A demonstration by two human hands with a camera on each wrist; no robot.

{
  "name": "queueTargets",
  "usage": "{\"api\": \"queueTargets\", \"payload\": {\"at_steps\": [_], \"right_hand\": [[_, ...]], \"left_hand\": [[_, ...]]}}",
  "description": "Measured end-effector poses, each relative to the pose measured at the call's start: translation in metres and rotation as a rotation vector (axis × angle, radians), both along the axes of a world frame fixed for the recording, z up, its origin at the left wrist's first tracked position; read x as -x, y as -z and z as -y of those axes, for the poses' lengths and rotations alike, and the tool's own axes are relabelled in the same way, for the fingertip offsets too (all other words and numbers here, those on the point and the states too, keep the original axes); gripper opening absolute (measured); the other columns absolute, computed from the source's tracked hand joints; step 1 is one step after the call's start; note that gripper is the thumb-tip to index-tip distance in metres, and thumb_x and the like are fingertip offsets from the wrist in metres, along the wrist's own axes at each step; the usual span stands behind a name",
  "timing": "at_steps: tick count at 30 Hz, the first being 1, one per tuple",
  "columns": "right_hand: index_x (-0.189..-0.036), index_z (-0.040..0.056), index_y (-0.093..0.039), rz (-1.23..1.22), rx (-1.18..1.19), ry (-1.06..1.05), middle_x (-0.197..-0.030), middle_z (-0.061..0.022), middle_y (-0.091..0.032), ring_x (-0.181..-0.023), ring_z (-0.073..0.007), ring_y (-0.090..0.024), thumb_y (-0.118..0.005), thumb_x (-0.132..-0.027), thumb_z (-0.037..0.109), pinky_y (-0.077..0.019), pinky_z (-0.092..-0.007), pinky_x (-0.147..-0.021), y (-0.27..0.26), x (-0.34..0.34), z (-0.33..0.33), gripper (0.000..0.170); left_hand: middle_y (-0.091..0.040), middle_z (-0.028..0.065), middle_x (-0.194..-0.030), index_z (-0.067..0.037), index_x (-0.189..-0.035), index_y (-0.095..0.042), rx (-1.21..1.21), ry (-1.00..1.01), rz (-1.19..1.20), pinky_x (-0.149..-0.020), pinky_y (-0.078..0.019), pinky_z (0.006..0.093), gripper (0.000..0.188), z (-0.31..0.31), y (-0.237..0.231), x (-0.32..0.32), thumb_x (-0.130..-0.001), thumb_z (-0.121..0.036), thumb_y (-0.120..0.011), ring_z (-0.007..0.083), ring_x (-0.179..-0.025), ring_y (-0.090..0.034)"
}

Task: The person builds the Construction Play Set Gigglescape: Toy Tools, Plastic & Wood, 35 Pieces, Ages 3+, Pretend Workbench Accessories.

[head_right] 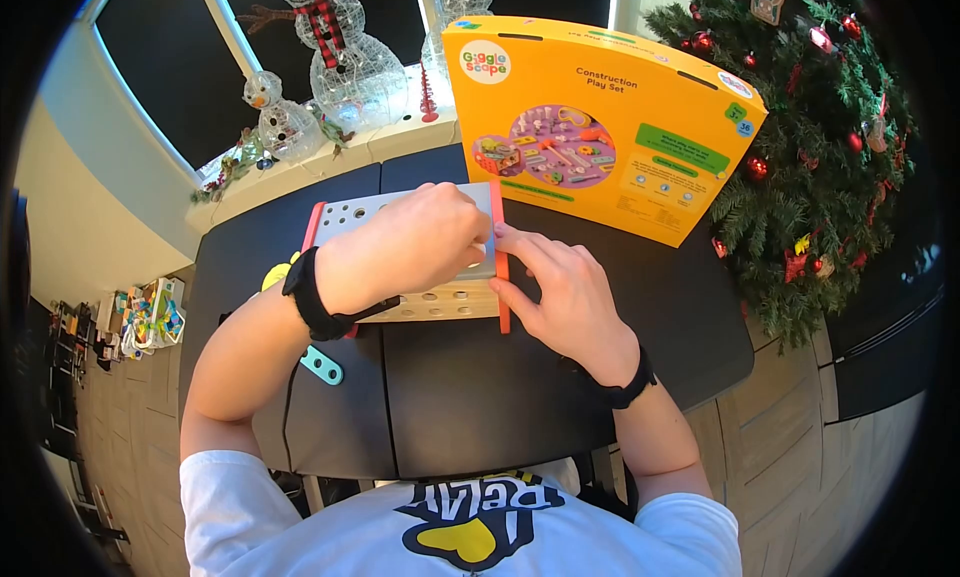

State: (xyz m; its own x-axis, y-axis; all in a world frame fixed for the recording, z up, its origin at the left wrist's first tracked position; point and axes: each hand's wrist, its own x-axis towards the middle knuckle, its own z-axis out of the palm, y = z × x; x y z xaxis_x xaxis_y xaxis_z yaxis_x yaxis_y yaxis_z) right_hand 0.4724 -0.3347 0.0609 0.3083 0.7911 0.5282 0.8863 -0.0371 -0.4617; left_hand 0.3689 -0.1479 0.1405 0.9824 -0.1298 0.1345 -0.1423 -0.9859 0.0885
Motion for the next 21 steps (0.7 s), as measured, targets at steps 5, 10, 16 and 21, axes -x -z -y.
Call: {"api": "queueTargets", "payload": {"at_steps": [5, 10, 16, 21], "right_hand": [[-0.118, 0.0103, -0.067, 0.031, 0.009, 0.0, -0.128, -0.0056, -0.072, -0.1, -0.0296, -0.07, -0.079, -0.09, 0.024, -0.0497, -0.0404, -0.079, -0.001, -0.001, 0.002, 0.033], [-0.118, 0.0094, -0.068, 0.019, 0.021, -0.002, -0.129, -0.0046, -0.072, -0.102, -0.0302, -0.07, -0.079, -0.09, 0.024, -0.0515, -0.0411, -0.082, 0.0, -0.003, 0.001, 0.034], [-0.116, 0.0065, -0.07, 0.067, -0.046, -0.006, -0.128, -0.005, -0.071, -0.105, -0.0304, -0.066, -0.082, -0.086, 0.022, -0.0553, -0.0412, -0.09, -0.002, -0.001, 0.0, 0.035], [-0.111, 0.0042, -0.072, 0.101, -0.074, 0.007, -0.127, -0.0034, -0.071, -0.11, -0.0289, -0.064, -0.084, -0.083, 0.022, -0.0557, -0.0403, -0.092, -0.002, -0.001, -0.002, 0.034]], "left_hand": [[-0.071, 0.0209, -0.086, 0.002, -0.089, -0.073, 0.153, 0.173, -0.094, -0.077, -0.0568, 0.0457, 0.013, -0.001, -0.008, 0.002, -0.079, 0.008, -0.066, 0.042, -0.087, -0.07], [-0.072, 0.0189, -0.085, 0.001, -0.086, -0.072, 0.244, 0.158, 0.007, -0.075, -0.0568, 0.0452, 0.005, 0.002, -0.013, 0.003, -0.081, 0.0, -0.07, 0.0406, -0.084, -0.07], [-0.07, 0.0209, -0.079, 0.001, -0.08, -0.072, -0.054, -0.146, 0.079, -0.075, -0.0572, 0.0465, 0.019, 0.016, -0.004, 0.004, -0.088, -0.016, -0.074, 0.0406, -0.078, -0.07], [-0.07, 0.0224, -0.08, 0.004, -0.08, -0.071, -0.103, -0.022, 0.023, -0.077, -0.0569, 0.0474, 0.019, 0.008, 0.01, 0.004, -0.089, -0.013, -0.072, 0.0412, -0.081, -0.07]]}}
